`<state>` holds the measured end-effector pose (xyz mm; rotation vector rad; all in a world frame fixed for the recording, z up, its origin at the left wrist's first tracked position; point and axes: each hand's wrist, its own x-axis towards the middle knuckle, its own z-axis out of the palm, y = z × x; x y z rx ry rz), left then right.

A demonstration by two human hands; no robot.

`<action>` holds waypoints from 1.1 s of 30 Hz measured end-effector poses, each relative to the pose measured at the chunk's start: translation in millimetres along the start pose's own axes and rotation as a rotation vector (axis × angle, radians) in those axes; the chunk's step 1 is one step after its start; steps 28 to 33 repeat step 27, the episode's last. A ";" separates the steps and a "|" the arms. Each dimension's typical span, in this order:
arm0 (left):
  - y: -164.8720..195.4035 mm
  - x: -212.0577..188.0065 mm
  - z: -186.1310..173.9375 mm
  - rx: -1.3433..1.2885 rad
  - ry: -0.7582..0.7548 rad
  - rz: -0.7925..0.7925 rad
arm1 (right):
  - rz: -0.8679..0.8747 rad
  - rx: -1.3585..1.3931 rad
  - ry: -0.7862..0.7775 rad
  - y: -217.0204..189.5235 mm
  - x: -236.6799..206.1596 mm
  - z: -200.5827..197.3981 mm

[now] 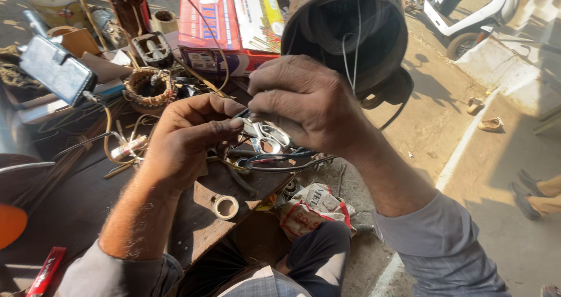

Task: The person strips the ends of several wires, twists them together, and wraps the connections with black and yellow electrical tape. The person handles multiple wire pairs and secures each joint with tape.

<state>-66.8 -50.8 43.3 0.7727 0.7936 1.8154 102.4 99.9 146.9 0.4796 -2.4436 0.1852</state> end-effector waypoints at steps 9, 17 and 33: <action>-31.1 -15.2 33.5 1.195 0.272 0.800 | 0.169 -0.275 -0.011 6.9 25.1 18.8; -24.8 -8.9 27.1 1.315 0.215 0.918 | 0.212 -0.106 -0.124 11.5 26.8 11.4; -16.7 9.8 5.8 -0.065 -0.042 -0.054 | 0.031 -0.180 -0.073 1.4 3.6 6.5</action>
